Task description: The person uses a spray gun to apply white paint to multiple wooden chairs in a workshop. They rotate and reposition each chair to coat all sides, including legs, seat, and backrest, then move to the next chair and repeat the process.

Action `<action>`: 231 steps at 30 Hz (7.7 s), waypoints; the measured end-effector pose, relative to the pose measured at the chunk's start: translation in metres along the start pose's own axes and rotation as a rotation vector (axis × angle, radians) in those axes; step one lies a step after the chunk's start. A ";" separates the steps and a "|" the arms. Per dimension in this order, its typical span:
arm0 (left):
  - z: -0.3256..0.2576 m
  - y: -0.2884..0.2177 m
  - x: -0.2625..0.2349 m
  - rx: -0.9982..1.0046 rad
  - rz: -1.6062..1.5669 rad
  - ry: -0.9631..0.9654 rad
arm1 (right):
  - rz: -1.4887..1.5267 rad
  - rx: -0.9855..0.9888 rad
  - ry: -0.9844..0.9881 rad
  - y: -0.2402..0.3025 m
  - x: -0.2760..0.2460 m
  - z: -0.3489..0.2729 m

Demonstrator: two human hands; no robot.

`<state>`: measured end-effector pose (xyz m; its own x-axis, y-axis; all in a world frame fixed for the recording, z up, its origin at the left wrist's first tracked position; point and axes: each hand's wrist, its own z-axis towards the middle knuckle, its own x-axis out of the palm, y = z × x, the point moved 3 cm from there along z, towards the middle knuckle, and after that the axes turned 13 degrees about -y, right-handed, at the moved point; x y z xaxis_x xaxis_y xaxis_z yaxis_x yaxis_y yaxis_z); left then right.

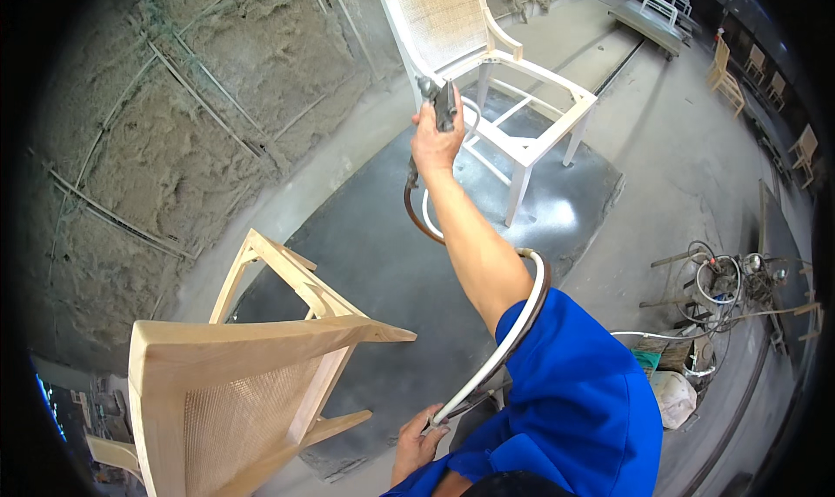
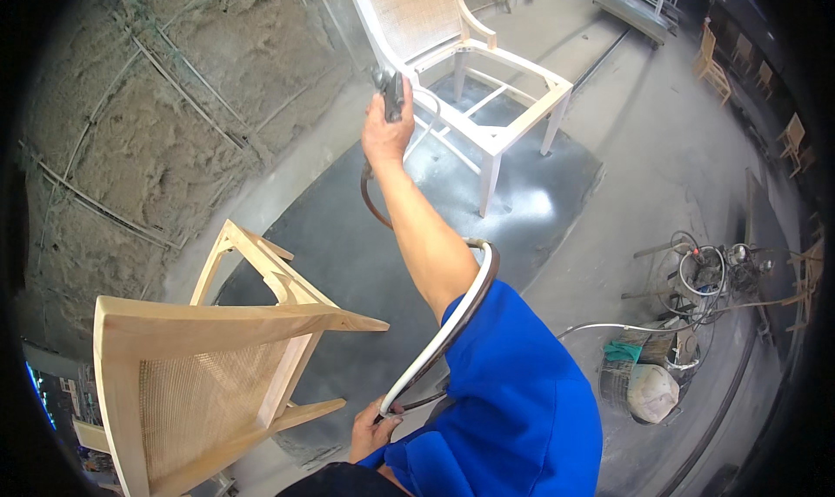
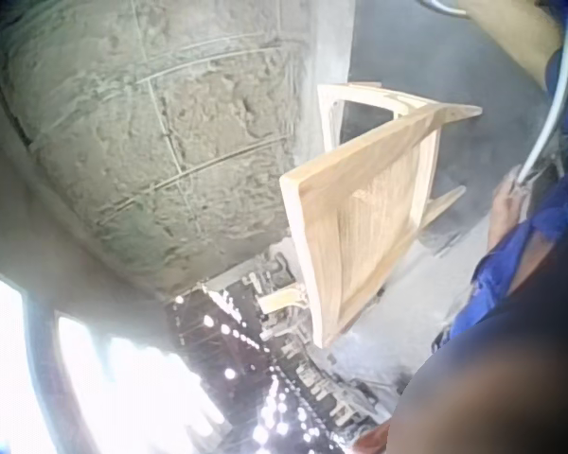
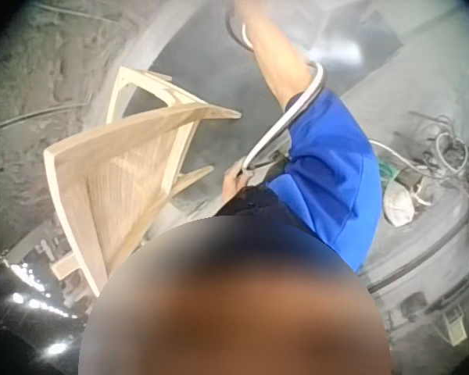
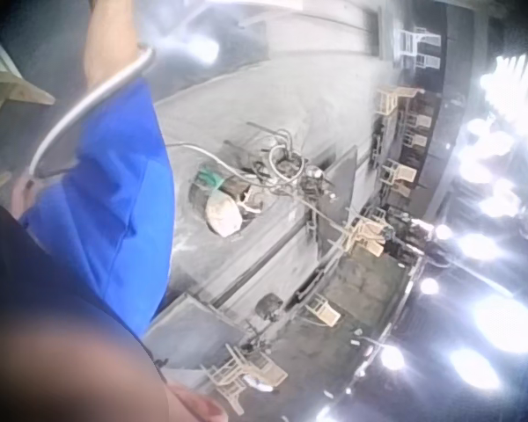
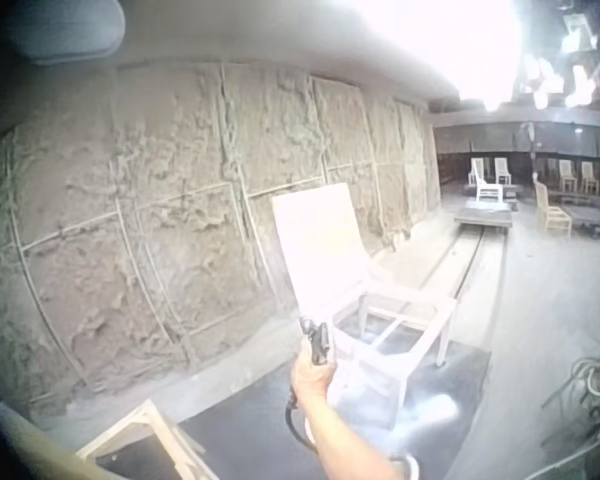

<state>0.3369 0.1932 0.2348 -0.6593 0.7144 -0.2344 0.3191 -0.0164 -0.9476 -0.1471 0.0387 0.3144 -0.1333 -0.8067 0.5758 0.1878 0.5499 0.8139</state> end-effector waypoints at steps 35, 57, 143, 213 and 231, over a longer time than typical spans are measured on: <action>0.112 -0.143 0.289 0.480 -0.215 0.079 | -0.759 -1.279 0.880 0.315 0.260 0.253; 0.133 -0.190 0.351 0.419 -0.223 -0.088 | -1.136 -0.580 0.795 0.382 0.298 0.431; 0.188 -0.234 0.658 0.557 -0.114 -0.390 | -1.015 -1.274 1.932 0.254 -0.012 0.520; 0.332 -0.265 0.957 0.194 -0.034 -0.291 | -0.622 0.292 1.155 0.137 -0.244 0.901; 0.321 -0.313 0.981 -0.081 -0.024 -0.333 | 0.087 0.983 0.584 -0.007 -0.240 0.942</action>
<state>-0.6285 0.6743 0.2319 -0.8494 0.4457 -0.2826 0.3447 0.0632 -0.9366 -1.0332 0.4329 0.2440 0.3631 -0.5936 0.7182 -0.7016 0.3330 0.6300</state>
